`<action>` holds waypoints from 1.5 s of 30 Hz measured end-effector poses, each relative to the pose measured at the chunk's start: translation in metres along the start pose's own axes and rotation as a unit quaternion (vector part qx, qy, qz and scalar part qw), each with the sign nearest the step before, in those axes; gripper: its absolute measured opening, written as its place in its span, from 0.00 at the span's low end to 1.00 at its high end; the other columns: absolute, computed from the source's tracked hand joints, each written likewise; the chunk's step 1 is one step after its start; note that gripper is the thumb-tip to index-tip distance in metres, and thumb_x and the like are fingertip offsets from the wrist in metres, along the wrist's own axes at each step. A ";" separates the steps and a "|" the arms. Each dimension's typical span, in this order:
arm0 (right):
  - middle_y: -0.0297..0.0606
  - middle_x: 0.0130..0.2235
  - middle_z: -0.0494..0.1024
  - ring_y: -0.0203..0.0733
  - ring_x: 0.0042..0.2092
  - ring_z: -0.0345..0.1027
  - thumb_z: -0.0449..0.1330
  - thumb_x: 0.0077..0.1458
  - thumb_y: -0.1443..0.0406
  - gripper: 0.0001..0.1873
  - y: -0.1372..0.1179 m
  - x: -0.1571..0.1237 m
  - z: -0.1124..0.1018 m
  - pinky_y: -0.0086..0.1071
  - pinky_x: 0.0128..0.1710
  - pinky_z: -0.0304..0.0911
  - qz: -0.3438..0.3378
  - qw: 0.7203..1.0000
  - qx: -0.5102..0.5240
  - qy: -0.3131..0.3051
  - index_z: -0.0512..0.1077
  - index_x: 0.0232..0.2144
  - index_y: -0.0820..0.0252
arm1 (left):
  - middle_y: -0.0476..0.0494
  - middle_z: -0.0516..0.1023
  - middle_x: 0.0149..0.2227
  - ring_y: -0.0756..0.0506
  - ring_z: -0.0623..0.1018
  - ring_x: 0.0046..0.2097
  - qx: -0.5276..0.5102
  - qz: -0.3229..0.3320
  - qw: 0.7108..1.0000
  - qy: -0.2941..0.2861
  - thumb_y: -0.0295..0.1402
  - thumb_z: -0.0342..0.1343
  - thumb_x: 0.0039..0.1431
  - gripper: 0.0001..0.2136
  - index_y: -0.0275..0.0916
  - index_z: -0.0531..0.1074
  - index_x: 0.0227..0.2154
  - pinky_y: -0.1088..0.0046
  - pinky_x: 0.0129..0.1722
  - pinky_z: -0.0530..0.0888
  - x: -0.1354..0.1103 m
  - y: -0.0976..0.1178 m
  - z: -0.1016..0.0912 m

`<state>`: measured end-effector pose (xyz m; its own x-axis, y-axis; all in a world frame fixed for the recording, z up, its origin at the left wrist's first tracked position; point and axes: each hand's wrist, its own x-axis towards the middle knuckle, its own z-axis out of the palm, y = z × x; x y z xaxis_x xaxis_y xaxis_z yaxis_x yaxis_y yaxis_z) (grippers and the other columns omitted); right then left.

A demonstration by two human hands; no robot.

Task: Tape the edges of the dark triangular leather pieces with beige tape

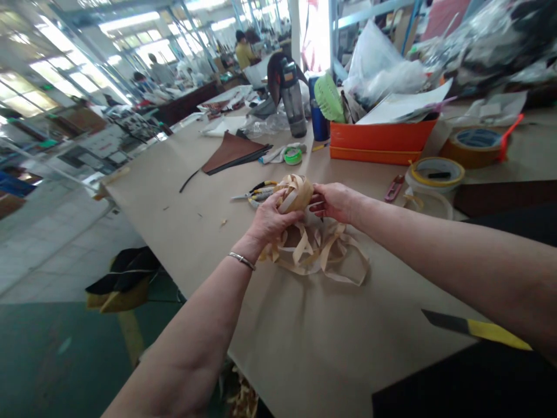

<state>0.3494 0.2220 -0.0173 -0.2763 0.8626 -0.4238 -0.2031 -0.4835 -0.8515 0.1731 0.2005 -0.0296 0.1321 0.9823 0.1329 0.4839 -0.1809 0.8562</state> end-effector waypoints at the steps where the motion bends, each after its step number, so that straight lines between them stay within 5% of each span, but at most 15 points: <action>1: 0.35 0.24 0.69 0.34 0.23 0.63 0.48 0.63 0.65 0.13 0.000 0.000 0.003 0.27 0.23 0.59 -0.007 1.000 0.010 -0.010 0.66 0.28 0.63 | 0.40 0.77 0.45 0.40 0.76 0.44 -0.031 -0.010 0.999 -0.003 0.40 0.66 0.40 0.34 0.34 0.67 0.53 0.62 0.46 0.74 0.000 -0.001 -0.003; 5: 0.32 0.28 0.72 0.33 0.27 0.66 0.53 0.60 0.68 0.02 0.005 0.001 0.021 0.28 0.29 0.64 -0.046 0.997 0.054 -0.041 0.65 0.35 0.59 | 0.43 0.79 0.41 0.44 0.77 0.39 -0.127 -0.039 0.991 0.004 0.40 0.67 0.41 0.33 0.36 0.67 0.52 0.68 0.41 0.76 0.000 -0.005 -0.013; 18: 0.31 0.33 0.73 0.34 0.30 0.67 0.58 0.55 0.66 0.14 0.010 0.011 0.063 0.27 0.28 0.64 -0.120 0.989 0.083 0.025 0.60 0.43 0.56 | 0.43 0.80 0.38 0.43 0.79 0.39 -0.297 -0.077 0.952 0.010 0.50 0.62 0.46 0.27 0.37 0.71 0.46 0.70 0.39 0.76 0.003 -0.009 -0.023; 27: 0.33 0.36 0.75 0.33 0.32 0.69 0.57 0.56 0.65 0.11 0.013 0.011 0.062 0.27 0.33 0.67 -0.171 0.982 0.068 -0.043 0.65 0.42 0.59 | 0.45 0.80 0.39 0.44 0.79 0.41 -0.320 -0.083 0.944 0.006 0.45 0.64 0.47 0.26 0.39 0.70 0.48 0.71 0.39 0.76 -0.001 -0.013 -0.030; 33: 0.35 0.42 0.76 0.38 0.42 0.71 0.68 0.39 0.66 0.34 0.027 0.015 0.053 0.32 0.44 0.67 -0.261 0.957 0.048 -0.114 0.62 0.49 0.57 | 0.45 0.80 0.34 0.44 0.79 0.39 -0.311 -0.079 0.947 -0.002 0.42 0.63 0.48 0.21 0.37 0.73 0.43 0.72 0.38 0.76 0.005 -0.012 -0.030; 45: 0.28 0.30 0.75 0.34 0.30 0.68 0.61 0.41 0.71 0.28 0.021 0.023 0.055 0.27 0.33 0.66 -0.239 0.967 0.017 -0.090 0.64 0.48 0.57 | 0.47 0.79 0.34 0.47 0.77 0.33 -0.304 -0.074 0.949 0.031 0.42 0.69 0.40 0.26 0.37 0.71 0.42 0.72 0.37 0.74 0.003 -0.014 -0.030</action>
<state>0.2868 0.2238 -0.0276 -0.3009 0.9504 0.0788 -0.3773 -0.0427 -0.9251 0.1405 0.2076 -0.0261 0.0408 0.9992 0.0011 -0.0984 0.0029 0.9951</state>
